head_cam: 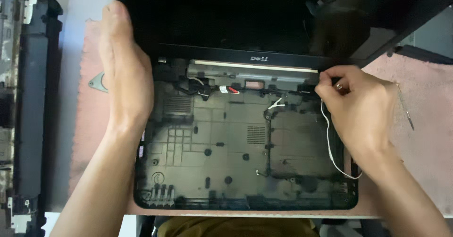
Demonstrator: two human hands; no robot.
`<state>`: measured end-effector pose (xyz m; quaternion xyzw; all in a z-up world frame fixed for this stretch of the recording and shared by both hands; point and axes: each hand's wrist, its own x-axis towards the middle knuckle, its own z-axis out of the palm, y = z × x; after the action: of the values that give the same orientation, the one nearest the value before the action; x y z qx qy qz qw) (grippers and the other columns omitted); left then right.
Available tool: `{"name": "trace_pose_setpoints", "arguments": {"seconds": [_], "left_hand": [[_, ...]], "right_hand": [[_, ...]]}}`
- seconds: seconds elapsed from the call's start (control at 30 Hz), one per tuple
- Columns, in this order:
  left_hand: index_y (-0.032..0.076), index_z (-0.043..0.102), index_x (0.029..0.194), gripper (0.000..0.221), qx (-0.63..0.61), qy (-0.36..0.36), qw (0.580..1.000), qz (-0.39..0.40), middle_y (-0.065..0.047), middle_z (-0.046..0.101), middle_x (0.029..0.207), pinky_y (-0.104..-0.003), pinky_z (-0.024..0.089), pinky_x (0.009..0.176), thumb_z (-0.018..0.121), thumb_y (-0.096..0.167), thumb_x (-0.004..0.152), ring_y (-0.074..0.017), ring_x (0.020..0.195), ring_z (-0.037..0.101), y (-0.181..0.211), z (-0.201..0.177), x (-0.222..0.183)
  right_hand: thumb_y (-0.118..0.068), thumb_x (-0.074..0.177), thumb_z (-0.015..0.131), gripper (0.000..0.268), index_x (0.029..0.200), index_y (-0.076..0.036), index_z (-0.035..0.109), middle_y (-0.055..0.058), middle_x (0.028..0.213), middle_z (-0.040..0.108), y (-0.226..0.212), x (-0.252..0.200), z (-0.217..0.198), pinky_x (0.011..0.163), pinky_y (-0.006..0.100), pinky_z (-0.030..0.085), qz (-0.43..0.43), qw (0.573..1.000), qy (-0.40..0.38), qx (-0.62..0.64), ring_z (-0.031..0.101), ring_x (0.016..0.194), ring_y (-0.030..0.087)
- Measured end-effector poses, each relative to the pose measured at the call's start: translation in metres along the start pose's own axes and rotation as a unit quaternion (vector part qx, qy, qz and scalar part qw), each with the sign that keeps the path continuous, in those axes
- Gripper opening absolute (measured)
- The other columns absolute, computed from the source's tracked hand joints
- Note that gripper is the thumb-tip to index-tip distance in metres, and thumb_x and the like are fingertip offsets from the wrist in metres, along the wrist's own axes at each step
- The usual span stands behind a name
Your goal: The person removes a motherboard and other internal components from a laptop chassis and then unscrews components from the screen assembly.
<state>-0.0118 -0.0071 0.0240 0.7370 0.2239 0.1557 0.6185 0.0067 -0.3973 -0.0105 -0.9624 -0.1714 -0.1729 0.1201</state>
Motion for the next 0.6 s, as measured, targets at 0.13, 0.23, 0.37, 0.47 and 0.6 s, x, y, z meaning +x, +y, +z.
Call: {"name": "trace_pose_setpoints", "arguments": {"seconds": [0.13,0.23,0.37,0.47,0.6], "left_hand": [[0.008,0.026,0.180,0.103,-0.001,0.003,0.998,-0.055,-0.010,0.023,0.192,-0.040,0.015,0.140,0.036,0.075,0.102,-0.0199,0.177,0.018,0.005,0.001,-0.001],[0.000,0.024,0.179,0.098,-0.051,-0.007,0.999,-0.006,-0.017,0.020,0.192,-0.041,0.011,0.143,0.040,0.067,0.109,-0.0245,0.178,0.015,-0.011,0.002,0.007],[0.002,0.030,0.178,0.089,-0.002,0.007,1.000,0.003,-0.020,0.023,0.191,-0.042,0.011,0.143,0.037,0.063,0.113,-0.0244,0.177,0.019,-0.032,0.003,0.017],[-0.002,0.036,0.176,0.078,-0.029,-0.008,0.997,0.066,-0.022,0.030,0.188,-0.043,0.014,0.145,0.037,0.052,0.119,-0.0281,0.177,0.024,-0.045,0.004,0.023],[-0.001,0.035,0.176,0.077,-0.015,-0.037,0.997,0.070,-0.021,0.030,0.189,-0.044,0.014,0.146,0.028,0.051,0.120,-0.0285,0.177,0.025,-0.051,0.005,0.027]], "right_hand": [[-0.019,0.125,0.089,0.013,0.127,-0.007,0.093,0.004,0.092,0.081,0.000,-0.009,-0.016,0.078,0.037,0.057,0.003,0.997,-0.016,-0.075,0.076,0.081,0.019],[-0.017,0.116,0.085,0.009,0.121,-0.011,0.090,0.002,0.091,0.081,-0.052,0.000,-0.059,0.075,0.032,0.054,0.055,0.994,-0.088,0.022,0.074,0.077,0.015],[-0.027,0.096,0.084,0.018,0.112,-0.021,0.090,-0.004,0.092,0.087,-0.087,0.005,-0.053,0.074,0.031,0.057,0.041,0.983,-0.164,0.073,0.078,0.074,0.011],[-0.027,0.097,0.086,0.018,0.111,-0.016,0.091,-0.004,0.084,0.089,-0.109,0.013,-0.048,0.066,0.032,0.059,0.030,0.968,-0.215,0.122,0.077,0.065,0.013],[-0.031,0.096,0.086,0.016,0.103,-0.021,0.096,-0.011,0.098,0.095,-0.123,0.029,-0.062,0.075,0.025,0.063,0.046,0.953,-0.267,0.137,0.082,0.079,0.007]]}}
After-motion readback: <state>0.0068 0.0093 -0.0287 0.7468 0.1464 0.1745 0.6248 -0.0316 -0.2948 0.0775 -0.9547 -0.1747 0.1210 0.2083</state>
